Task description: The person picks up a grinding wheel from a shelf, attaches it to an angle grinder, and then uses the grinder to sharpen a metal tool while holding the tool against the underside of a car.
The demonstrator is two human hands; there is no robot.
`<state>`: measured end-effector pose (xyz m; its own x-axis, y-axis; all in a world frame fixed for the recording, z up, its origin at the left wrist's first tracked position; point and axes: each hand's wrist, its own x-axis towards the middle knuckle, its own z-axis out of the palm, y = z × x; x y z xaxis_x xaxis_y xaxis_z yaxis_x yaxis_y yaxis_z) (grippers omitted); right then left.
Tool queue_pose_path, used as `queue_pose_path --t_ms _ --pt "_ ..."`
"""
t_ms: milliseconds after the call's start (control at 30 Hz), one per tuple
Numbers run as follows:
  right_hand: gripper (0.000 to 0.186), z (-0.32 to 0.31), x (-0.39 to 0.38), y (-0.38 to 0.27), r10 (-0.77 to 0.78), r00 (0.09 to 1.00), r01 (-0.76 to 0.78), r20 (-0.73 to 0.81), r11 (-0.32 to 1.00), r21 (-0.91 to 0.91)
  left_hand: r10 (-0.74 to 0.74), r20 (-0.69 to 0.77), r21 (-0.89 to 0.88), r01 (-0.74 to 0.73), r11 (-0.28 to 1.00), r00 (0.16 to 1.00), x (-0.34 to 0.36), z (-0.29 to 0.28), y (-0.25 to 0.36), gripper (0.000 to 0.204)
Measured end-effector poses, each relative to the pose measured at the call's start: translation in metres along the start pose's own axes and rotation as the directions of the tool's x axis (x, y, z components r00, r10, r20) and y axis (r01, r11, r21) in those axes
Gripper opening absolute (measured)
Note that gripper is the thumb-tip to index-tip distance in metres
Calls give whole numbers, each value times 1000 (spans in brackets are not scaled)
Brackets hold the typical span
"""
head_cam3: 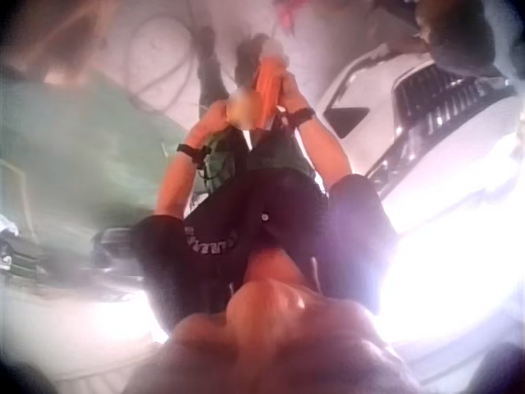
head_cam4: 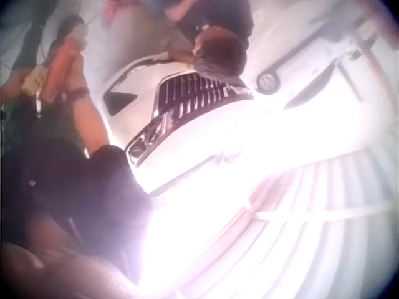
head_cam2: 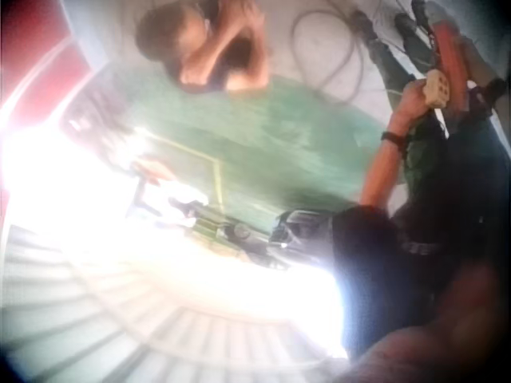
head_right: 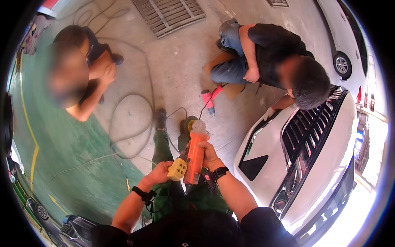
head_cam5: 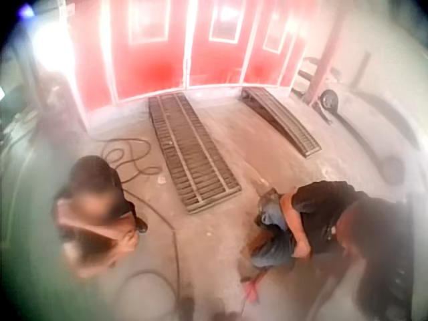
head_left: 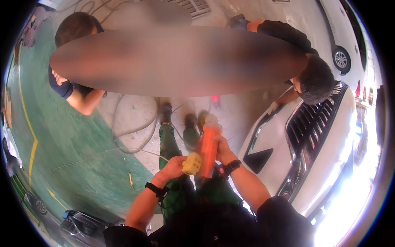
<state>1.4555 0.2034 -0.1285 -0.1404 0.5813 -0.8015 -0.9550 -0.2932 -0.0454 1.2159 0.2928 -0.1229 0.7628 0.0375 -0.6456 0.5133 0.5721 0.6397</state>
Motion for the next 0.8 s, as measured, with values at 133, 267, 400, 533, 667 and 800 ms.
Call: queue_pose_path --t_ms 133,267,400,533,667,800 --pt "56 8 -16 -7 -76 997 75 10 997 11 -2 36 -186 8 982 999 -10 24 -4 31" --pt "54 1 -15 -18 17 996 -12 89 999 -51 82 6 -73 -81 994 997 -17 40 -14 26" --pt "46 -15 5 -27 -46 990 21 -131 983 -184 108 16 -73 -107 992 994 -54 52 -25 29" --pt "44 -45 8 -65 -132 964 66 -232 960 -273 98 -180 288 -43 957 979 -141 43 -19 29" --pt "46 30 -32 -58 -168 932 -3 -320 881 -473 -258 -688 -429 -93 898 678 -235 33 -101 33" --pt "42 65 -56 -51 -82 964 -83 -253 811 -579 -343 -901 -409 -261 875 265 -330 24 -151 34"
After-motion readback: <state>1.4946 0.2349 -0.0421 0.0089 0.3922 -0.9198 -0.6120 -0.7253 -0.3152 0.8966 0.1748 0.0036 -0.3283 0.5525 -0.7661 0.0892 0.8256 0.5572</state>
